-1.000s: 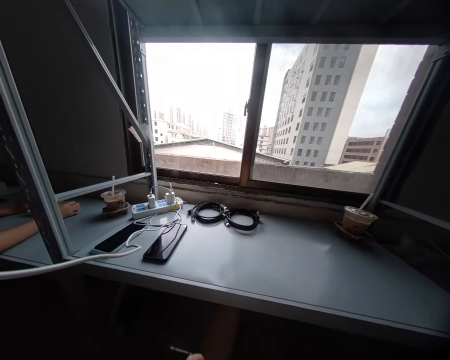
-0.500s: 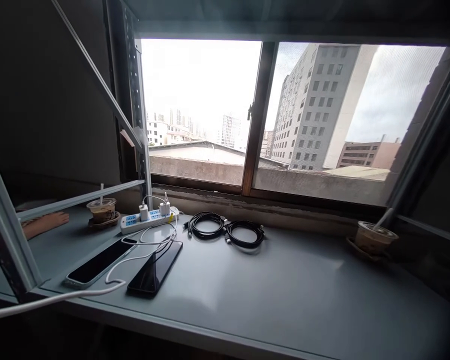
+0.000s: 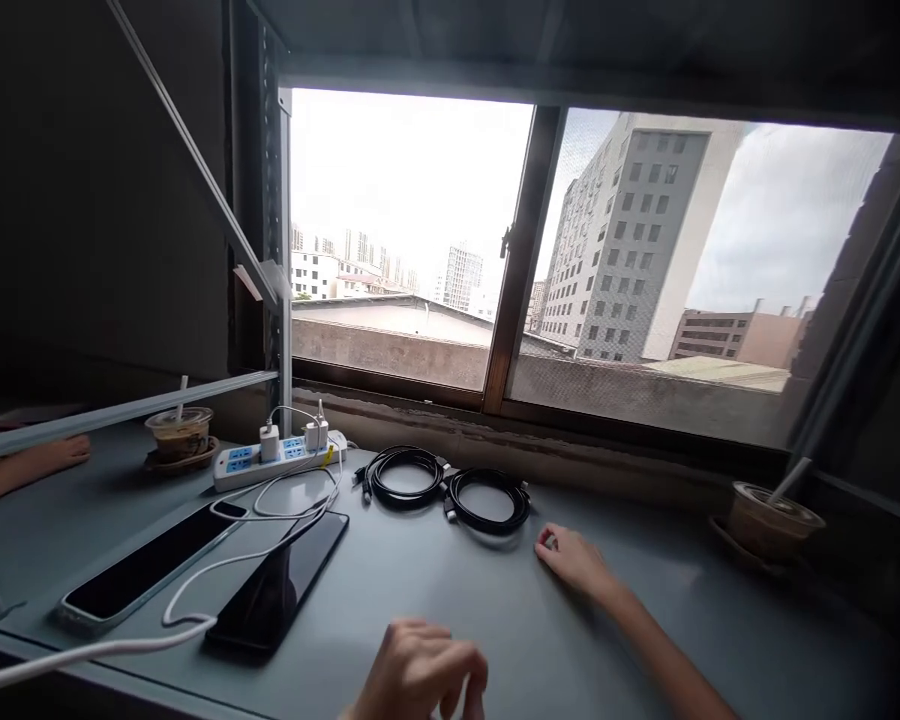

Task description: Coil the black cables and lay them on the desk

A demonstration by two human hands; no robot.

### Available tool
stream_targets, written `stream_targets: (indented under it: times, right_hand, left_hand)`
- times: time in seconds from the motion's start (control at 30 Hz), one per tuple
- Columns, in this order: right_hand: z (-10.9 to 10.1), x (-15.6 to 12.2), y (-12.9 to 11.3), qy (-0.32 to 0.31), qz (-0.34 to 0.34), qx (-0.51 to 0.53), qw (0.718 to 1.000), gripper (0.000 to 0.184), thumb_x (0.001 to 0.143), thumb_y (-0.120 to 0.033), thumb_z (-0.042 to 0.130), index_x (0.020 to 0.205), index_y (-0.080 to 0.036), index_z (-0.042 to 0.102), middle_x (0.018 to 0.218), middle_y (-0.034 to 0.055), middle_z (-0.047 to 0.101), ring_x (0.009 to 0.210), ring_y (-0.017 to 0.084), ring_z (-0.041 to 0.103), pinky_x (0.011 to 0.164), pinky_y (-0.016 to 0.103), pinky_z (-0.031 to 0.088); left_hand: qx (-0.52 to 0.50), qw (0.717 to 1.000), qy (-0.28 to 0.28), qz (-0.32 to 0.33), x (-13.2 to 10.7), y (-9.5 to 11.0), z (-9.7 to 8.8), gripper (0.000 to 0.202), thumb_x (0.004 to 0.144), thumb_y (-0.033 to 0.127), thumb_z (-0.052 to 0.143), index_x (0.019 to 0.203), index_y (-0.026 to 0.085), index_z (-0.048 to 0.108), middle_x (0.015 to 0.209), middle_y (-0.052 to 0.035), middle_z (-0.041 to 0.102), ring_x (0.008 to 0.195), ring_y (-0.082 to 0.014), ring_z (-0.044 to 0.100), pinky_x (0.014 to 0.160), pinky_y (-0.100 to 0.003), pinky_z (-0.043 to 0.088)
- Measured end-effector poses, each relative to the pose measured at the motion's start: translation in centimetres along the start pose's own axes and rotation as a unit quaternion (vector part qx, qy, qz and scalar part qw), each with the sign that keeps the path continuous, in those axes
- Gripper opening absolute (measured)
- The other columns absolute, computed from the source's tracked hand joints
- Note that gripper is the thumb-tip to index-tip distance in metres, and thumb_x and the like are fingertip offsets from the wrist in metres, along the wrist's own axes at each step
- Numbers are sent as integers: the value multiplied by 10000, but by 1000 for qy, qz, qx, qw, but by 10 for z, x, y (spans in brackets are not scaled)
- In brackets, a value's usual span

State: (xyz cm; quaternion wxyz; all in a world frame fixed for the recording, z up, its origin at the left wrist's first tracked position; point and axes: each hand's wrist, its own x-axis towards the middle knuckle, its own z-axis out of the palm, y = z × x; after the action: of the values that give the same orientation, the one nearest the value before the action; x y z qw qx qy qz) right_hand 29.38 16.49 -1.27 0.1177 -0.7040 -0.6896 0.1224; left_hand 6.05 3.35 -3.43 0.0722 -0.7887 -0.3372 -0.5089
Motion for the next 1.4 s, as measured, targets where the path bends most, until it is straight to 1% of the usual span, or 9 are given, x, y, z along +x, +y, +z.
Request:
stream_targets:
  times: [0.07, 0.17, 0.23, 0.4, 0.53, 0.8, 1.03, 1.23, 1.4]
  right_hand:
    - [6, 24, 1, 25, 22, -24, 999, 204, 808, -286, 426, 872, -193, 596, 892, 68, 667, 878, 236, 604, 657, 275, 358]
    - [16, 46, 7, 58, 48, -42, 996, 231, 832, -278, 390, 814, -166, 591, 900, 106, 662, 887, 262, 609, 650, 290, 360]
    - [21, 52, 12, 76, 51, -46, 995, 256, 841, -297, 380, 761, -169, 586, 862, 101, 664, 867, 261, 612, 637, 291, 354]
    - [30, 52, 20, 103, 44, -52, 992, 310, 859, -336, 340, 739, -198, 590, 849, 66, 670, 841, 242, 611, 599, 279, 329]
    - [29, 52, 23, 99, 31, -51, 993, 298, 852, -347, 360, 747, -214, 605, 839, 43, 674, 830, 227, 610, 585, 261, 319]
    - [30, 40, 22, 128, 36, -39, 990, 313, 847, -403, 363, 764, -240, 616, 832, 16, 669, 844, 214, 598, 607, 262, 322]
    - [29, 36, 21, 144, 70, -54, 986, 341, 840, -420, 354, 751, -234, 626, 863, 36, 666, 851, 219, 594, 609, 263, 344]
    - [29, 35, 21, 136, 69, -55, 987, 342, 843, -423, 360, 756, -232, 630, 858, 37, 671, 847, 218, 601, 608, 258, 349]
    - [29, 35, 23, 128, 62, -54, 988, 365, 843, -442, 332, 741, -236, 616, 854, 36, 666, 836, 215, 595, 598, 260, 343]
  left_hand:
    - [-2, 991, -126, -44, 38, -19, 5, 151, 678, 191, 449, 597, 212, 575, 360, 54, 443, 356, -69, 390, 466, -196, 333]
    - [91, 955, -196, -202, 81, -52, 21, 202, 722, 262, 460, 634, 218, 636, 498, 16, 582, 506, -113, 519, 553, -226, 334]
    - [119, 937, -210, -253, 96, -74, 36, 237, 751, 287, 440, 701, 226, 663, 612, -3, 637, 618, -140, 571, 581, -233, 331]
    - [131, 911, -238, -310, 99, -117, 67, 291, 769, 304, 431, 635, 185, 661, 699, -56, 670, 713, -191, 613, 565, -241, 326]
    - [135, 896, -265, -330, 89, -126, 70, 413, 818, 354, 381, 560, 167, 644, 651, -88, 662, 691, -215, 627, 549, -255, 326]
    - [177, 903, -214, -327, 84, -120, 61, 385, 856, 314, 340, 722, 162, 667, 784, -99, 677, 756, -188, 622, 622, -253, 354]
    - [167, 924, -160, -306, 79, -121, 59, 301, 821, 258, 403, 653, 146, 627, 681, -90, 639, 649, -180, 586, 600, -263, 350]
    - [163, 954, -61, -246, 83, -128, 48, 295, 842, 229, 377, 597, 165, 528, 609, -61, 563, 778, -189, 521, 672, -273, 377]
    - [154, 967, -25, -202, 80, -128, 45, 305, 841, 212, 382, 543, 183, 442, 583, -45, 505, 790, -180, 474, 708, -276, 392]
